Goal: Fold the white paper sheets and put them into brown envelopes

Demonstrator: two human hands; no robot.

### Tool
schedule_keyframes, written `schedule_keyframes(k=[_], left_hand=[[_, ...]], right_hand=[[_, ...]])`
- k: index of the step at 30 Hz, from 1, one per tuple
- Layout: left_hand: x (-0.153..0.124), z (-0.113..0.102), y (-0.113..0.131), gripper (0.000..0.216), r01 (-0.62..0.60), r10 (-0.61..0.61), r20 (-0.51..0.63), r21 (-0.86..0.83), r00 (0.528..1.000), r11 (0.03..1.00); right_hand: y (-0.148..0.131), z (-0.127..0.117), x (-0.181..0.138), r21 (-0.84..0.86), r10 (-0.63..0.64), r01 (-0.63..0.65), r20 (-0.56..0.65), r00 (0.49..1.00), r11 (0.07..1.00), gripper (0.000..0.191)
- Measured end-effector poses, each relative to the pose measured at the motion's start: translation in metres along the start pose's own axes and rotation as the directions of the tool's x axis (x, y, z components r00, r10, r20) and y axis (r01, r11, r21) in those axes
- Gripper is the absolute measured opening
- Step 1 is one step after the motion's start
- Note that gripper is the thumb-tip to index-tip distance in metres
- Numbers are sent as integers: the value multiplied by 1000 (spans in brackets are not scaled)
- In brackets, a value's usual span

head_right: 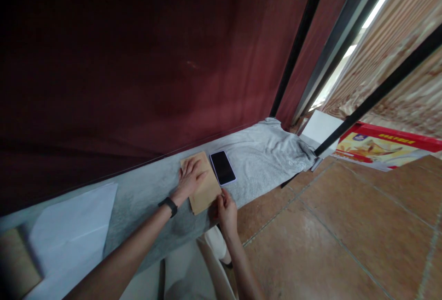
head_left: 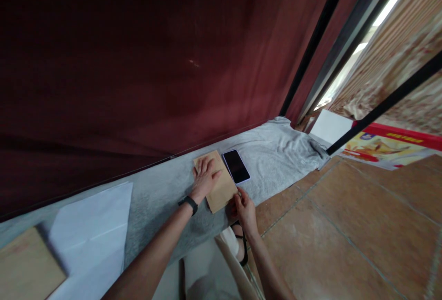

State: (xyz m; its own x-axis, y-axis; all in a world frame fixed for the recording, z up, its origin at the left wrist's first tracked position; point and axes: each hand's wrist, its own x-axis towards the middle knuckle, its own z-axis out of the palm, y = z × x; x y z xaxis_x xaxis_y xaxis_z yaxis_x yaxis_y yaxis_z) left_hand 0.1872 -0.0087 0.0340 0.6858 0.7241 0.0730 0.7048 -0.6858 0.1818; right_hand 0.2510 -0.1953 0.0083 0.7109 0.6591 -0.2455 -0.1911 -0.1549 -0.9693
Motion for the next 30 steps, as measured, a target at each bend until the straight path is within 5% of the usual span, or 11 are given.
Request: schedule_keyframes(k=[20,25,30], left_hand=[[-5,5,1,64,32,-32,-3,-10,999,999],[-44,2,8,64,-4,0,-85,-46,996,999],[-104,13,14,59,-168,164,-87,-48,983,985]], right_hand=[[-2,-2,1,-44,25,-26,-31,999,999,60],[-6,-2,-1,-15,49,-50,-28,998,999,61],[-9,-2,-2,-30,41,-43,-37,998,999,62]])
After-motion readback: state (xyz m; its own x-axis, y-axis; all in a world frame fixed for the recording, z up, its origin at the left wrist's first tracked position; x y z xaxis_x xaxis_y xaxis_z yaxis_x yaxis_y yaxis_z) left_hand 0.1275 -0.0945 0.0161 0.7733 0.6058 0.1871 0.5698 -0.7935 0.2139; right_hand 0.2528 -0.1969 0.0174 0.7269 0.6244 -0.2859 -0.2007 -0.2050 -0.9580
